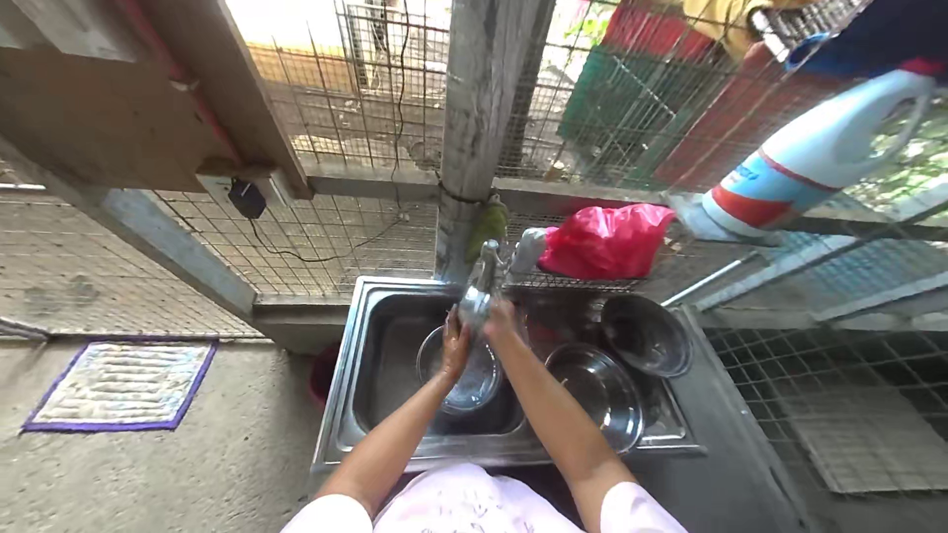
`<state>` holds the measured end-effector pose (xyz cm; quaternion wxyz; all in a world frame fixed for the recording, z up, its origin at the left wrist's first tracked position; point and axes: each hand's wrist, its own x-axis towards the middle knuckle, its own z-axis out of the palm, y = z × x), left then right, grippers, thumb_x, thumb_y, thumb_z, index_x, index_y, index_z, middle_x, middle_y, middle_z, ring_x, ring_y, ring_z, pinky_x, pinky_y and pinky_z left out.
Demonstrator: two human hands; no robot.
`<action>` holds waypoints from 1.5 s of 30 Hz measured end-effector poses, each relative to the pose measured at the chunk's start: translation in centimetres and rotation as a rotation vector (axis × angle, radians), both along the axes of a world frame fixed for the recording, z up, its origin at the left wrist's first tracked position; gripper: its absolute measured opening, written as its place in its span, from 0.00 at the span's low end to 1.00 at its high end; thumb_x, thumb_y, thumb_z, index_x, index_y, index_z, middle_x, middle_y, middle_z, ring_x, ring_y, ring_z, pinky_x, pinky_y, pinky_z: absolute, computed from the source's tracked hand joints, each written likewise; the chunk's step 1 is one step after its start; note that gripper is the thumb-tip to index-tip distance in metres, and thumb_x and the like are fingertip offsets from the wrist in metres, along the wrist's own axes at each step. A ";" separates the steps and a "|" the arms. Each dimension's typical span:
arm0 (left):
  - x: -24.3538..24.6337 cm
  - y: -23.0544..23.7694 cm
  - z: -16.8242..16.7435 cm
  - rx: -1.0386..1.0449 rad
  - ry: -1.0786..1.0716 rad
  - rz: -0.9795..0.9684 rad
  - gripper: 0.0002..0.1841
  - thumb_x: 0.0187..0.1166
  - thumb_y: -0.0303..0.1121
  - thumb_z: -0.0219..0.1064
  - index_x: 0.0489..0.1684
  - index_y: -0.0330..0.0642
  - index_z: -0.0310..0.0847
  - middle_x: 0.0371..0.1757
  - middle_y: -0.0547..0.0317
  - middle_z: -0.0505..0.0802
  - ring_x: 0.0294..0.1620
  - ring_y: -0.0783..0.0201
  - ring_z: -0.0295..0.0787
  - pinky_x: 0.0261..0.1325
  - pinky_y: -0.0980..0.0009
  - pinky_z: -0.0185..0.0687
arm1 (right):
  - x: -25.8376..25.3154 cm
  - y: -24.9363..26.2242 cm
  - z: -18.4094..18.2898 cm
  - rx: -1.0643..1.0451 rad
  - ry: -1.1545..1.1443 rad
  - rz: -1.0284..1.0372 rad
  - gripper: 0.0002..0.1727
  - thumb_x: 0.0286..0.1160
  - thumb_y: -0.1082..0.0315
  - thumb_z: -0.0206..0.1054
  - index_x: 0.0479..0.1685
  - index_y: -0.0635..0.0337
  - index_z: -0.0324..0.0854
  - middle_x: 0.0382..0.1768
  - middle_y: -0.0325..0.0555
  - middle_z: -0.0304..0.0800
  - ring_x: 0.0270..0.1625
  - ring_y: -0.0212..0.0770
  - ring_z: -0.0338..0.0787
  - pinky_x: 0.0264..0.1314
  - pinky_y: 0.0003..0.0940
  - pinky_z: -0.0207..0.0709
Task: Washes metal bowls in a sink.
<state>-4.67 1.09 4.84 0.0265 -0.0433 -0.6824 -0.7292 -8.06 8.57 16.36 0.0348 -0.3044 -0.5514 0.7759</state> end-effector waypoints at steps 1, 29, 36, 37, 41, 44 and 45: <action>0.0 0.1 0.3 0.031 -0.017 0.002 0.44 0.83 0.49 0.49 0.90 0.20 0.40 0.90 0.21 0.54 0.93 0.40 0.49 0.93 0.54 0.44 | 0.4 -0.9 0.0 0.001 0.005 0.058 0.23 0.97 0.64 0.43 0.80 0.71 0.65 0.71 0.64 0.77 0.68 0.49 0.81 0.72 0.44 0.76; 2.3 -3.8 2.8 0.462 -0.518 0.152 0.29 0.97 0.46 0.31 0.86 0.36 0.58 0.72 0.44 0.82 0.65 0.63 0.83 0.67 0.62 0.80 | 7.6 2.1 -5.3 1.107 0.159 1.393 0.27 0.92 0.59 0.52 0.84 0.63 0.71 0.72 0.63 0.84 0.76 0.61 0.83 0.82 0.62 0.68; 3.4 -3.9 2.9 0.485 -0.598 -0.020 0.29 0.96 0.50 0.33 0.82 0.39 0.63 0.67 0.44 0.87 0.63 0.58 0.88 0.63 0.57 0.86 | 0.8 6.1 -8.1 1.520 0.073 1.342 0.39 0.86 0.57 0.55 0.93 0.67 0.51 0.96 0.59 0.38 0.98 0.57 0.33 0.96 0.61 0.20; 3.4 -3.3 3.0 0.501 -0.593 -0.038 0.30 0.96 0.50 0.31 0.82 0.39 0.64 0.66 0.45 0.87 0.62 0.58 0.88 0.63 0.58 0.86 | 1.0 4.2 -8.8 1.423 0.119 1.252 0.42 0.86 0.53 0.54 0.95 0.65 0.46 0.96 0.59 0.36 0.98 0.56 0.36 0.97 0.57 0.26; 1.9 -5.8 3.9 0.512 -0.538 0.108 0.27 0.97 0.46 0.33 0.80 0.38 0.64 0.59 0.50 0.88 0.56 0.65 0.87 0.59 0.63 0.84 | 4.3 0.6 -9.9 0.874 0.383 1.350 0.30 0.92 0.62 0.48 0.87 0.70 0.63 0.90 0.64 0.60 0.93 0.56 0.57 0.97 0.50 0.44; 2.5 -8.8 3.5 0.542 -0.581 0.141 0.27 0.97 0.46 0.36 0.85 0.42 0.60 0.68 0.46 0.87 0.63 0.60 0.88 0.63 0.59 0.86 | 3.8 4.5 -8.7 1.303 0.198 1.608 0.27 0.92 0.58 0.50 0.83 0.61 0.73 0.89 0.59 0.63 0.93 0.59 0.58 0.94 0.61 0.43; 3.0 -8.6 3.4 0.537 -0.598 0.108 0.27 0.97 0.47 0.36 0.87 0.43 0.59 0.69 0.46 0.86 0.64 0.60 0.87 0.64 0.59 0.85 | 2.9 5.6 -8.8 1.426 0.152 1.553 0.29 0.89 0.58 0.53 0.84 0.63 0.71 0.91 0.60 0.59 0.95 0.60 0.52 0.95 0.64 0.33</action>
